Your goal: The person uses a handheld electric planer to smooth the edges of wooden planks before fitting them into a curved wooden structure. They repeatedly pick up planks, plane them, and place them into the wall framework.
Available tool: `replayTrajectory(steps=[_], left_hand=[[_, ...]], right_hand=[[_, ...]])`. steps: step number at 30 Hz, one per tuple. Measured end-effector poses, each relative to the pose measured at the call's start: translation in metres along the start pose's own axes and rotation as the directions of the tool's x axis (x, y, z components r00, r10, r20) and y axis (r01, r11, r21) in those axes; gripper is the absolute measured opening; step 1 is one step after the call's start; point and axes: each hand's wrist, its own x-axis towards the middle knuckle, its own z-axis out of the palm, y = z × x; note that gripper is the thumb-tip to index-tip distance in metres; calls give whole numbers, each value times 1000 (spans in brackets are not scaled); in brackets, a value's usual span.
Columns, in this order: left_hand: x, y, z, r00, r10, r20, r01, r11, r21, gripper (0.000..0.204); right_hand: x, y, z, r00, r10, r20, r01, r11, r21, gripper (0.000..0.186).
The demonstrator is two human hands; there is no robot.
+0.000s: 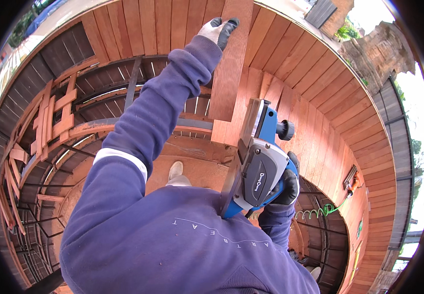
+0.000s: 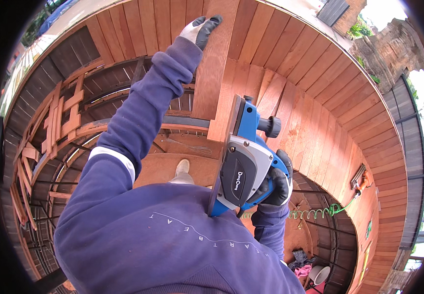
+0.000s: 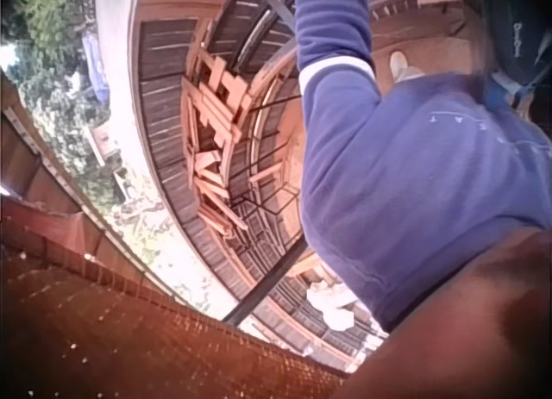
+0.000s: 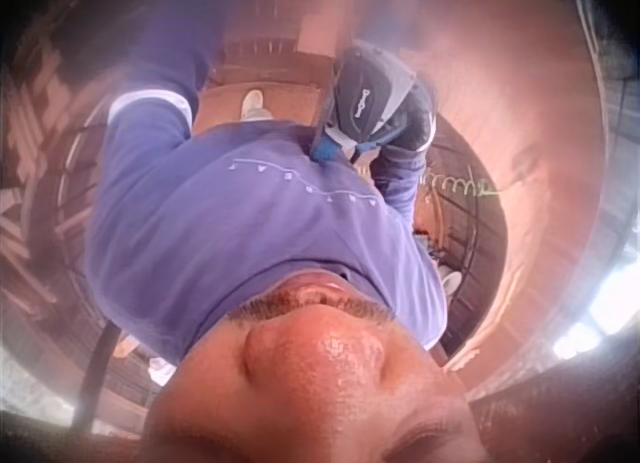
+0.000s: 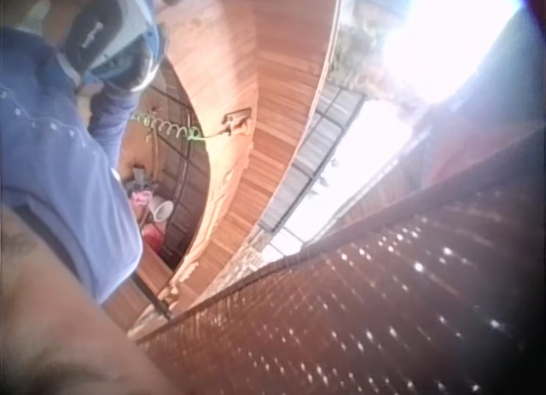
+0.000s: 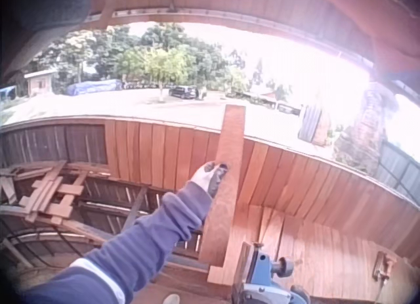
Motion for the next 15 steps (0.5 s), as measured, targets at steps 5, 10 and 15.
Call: replayTrajectory(steps=[5,10,15], left_hand=[[-1,15,9,989,5,148,-12,999,51,52],[-16,36,24,979,-138,147,124,987,103,63],[-6,14,33,966,-85,245,91,996,-11,73]], right_hand=[[7,11,-3,998,48,42,-52,992,114,57],[5,9,11,1000,25,12,-28,966,256,49],[6,8,5,1000,19,-1,-19,970,244,49]])
